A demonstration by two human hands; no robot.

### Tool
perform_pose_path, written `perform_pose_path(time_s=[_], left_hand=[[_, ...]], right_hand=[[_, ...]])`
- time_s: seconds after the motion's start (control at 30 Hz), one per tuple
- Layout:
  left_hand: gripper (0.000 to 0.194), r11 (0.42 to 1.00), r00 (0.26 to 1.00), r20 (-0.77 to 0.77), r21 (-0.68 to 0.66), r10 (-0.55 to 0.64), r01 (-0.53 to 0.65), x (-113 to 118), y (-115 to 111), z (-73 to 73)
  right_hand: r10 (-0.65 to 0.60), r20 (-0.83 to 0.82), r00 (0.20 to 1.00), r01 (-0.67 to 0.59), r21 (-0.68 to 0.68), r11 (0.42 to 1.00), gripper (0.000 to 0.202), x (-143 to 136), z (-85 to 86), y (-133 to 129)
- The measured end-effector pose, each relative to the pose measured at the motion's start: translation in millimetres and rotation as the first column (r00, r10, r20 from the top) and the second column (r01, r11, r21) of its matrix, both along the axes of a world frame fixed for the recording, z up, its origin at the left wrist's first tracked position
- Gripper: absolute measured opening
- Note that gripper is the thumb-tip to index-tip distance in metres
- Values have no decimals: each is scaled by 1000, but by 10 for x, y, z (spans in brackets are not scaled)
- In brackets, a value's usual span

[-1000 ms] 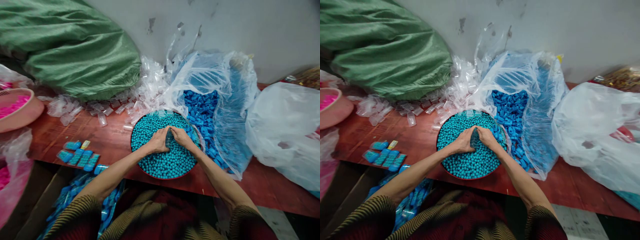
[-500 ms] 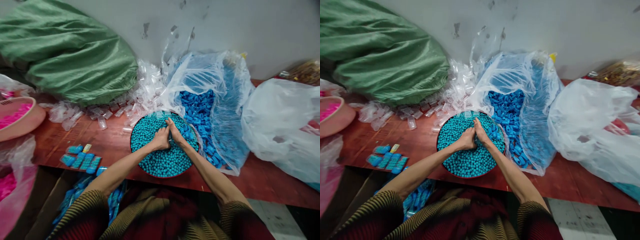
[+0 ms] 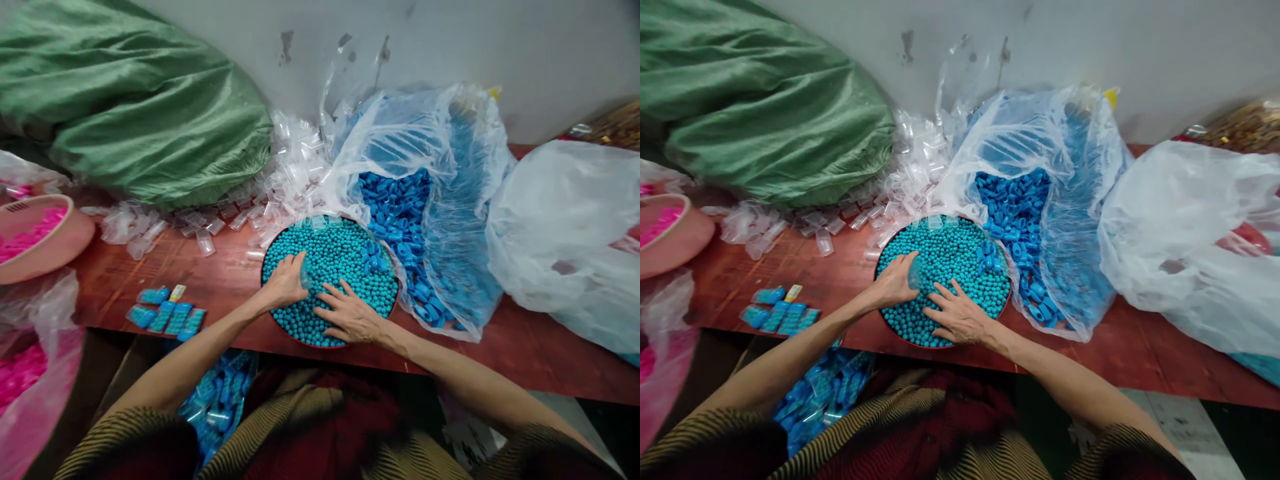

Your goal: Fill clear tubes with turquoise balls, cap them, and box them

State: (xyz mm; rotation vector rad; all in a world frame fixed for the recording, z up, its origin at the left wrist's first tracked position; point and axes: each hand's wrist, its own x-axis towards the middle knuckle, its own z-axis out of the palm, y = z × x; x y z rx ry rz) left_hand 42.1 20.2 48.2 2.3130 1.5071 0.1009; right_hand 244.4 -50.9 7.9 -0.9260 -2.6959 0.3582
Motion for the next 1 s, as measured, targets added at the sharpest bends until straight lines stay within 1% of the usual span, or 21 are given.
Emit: perform_pose_path(time_s=[0.07,0.17,0.27,0.37,0.43,0.47,0.57,0.6,0.67,0.73,0.8,0.9,0.97,1.0], left_hand=[[85,1000,1000,-12,-12,17,-17,-55,-5,-44],[86,999,999,14,-33,29,-28,-53,34,-136],[87,999,997,71,-50,25,-21,-30,83,-210],[93,998,992,122,-51,37,-31,-22,106,-257],[96,996,988,146,-76,59,-49,-17,110,-281],[97,993,985,155,-98,73,-58,-13,110,-292],[98,986,977,179,-143,114,-89,4,102,-327],[97,985,975,186,-142,123,-97,10,96,-339],[95,986,970,204,-127,128,-103,21,82,-363],[93,987,965,226,-120,131,-106,40,71,-388],[92,986,956,257,-124,139,-110,75,68,-416],[93,977,930,320,-162,182,-136,149,78,-465],[93,971,905,366,-178,214,-158,197,89,-496],[93,969,892,389,-182,228,-168,217,96,-512]], right_hand=[[0,90,996,0,5,1000,44,-73,-22,75],[-61,139,988,59,16,998,47,-109,-78,299],[-171,87,981,168,35,985,57,-84,-171,501],[-338,-57,939,339,1,941,65,-58,-286,652],[-463,-180,868,457,-71,886,60,-61,-356,759],[-527,-242,814,514,-120,849,56,-69,-384,820],[-699,-386,602,634,-300,712,47,-104,-433,1019],[-742,-422,521,643,-378,666,44,-115,-441,1083],[-803,-465,373,603,-536,591,39,-129,-457,1193],[-838,-471,275,534,-650,541,39,-137,-481,1279],[-857,-460,234,487,-707,513,45,-146,-517,1344],[-871,-451,193,423,-763,489,54,-161,-565,1404],[-863,-470,185,355,-787,505,55,-164,-575,1413],[-850,-490,193,319,-788,527,56,-161,-571,1408]])
